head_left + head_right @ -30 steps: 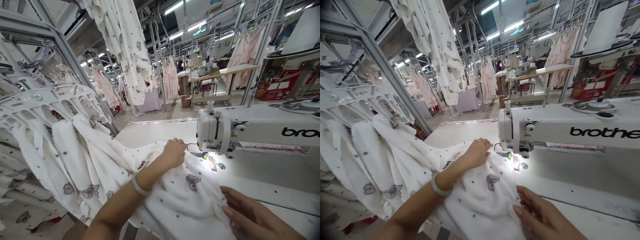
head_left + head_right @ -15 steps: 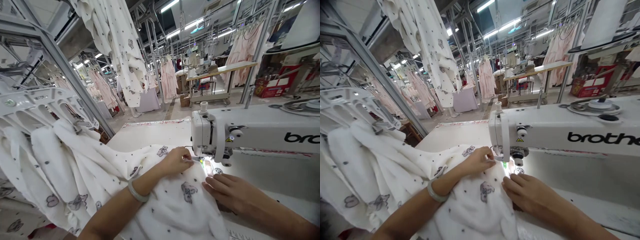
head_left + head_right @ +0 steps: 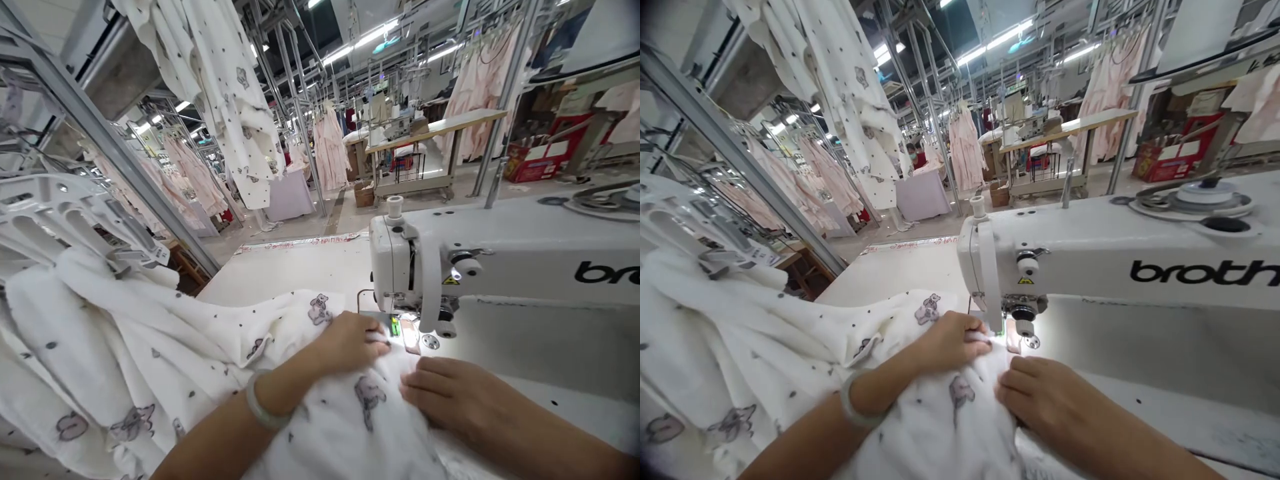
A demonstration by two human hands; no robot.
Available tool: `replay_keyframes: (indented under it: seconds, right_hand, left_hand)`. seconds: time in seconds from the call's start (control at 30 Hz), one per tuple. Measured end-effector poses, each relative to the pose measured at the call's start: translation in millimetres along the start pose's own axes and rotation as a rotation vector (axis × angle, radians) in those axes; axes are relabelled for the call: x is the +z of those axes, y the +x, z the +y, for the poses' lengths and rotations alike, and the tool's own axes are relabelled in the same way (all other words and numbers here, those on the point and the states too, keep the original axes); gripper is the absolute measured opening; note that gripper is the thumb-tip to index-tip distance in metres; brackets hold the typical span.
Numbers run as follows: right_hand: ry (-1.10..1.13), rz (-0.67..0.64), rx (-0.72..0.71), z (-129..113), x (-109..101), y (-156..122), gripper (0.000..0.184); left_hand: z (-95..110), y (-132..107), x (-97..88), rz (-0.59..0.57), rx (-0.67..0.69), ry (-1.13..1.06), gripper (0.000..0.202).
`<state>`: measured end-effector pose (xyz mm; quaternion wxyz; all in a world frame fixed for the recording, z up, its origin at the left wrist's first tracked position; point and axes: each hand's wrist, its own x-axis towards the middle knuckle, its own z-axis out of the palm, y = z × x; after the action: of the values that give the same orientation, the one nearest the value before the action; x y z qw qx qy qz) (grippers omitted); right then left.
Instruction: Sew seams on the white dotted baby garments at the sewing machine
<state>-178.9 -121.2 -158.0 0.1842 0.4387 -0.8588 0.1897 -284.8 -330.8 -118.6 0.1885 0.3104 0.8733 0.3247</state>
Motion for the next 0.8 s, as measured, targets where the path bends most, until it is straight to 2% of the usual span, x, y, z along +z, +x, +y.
replay_keyframes:
  seconds: [0.1,0.27,0.47,0.6,0.8]
  right_hand:
    - [-0.043,0.045,-0.005,-7.0,-1.9,-2.0,0.032]
    - [-0.132,0.175,-0.049,0.6,-5.3,-1.5,0.028]
    - [-0.138,0.127,-0.038,8.0,0.6,1.8,0.032]
    - [-0.215,0.148,-0.012,12.4,9.9,-2.6,0.039]
    - [-0.248,0.136,-0.002,11.3,6.9,-0.9,0.038]
  left_hand:
    - [0.7,-7.2,5.0,0.009,0.026,0.098,0.017]
    - [1.1,-1.3,8.9,0.007,0.005,0.127,0.021]
    - [-2.1,3.2,12.3,0.006,-0.001,0.136,0.013]
    - [-1.7,2.6,12.9,0.006,-0.003,0.106,0.019]
    - [0.3,3.1,13.7,0.086,0.034,0.139,0.016]
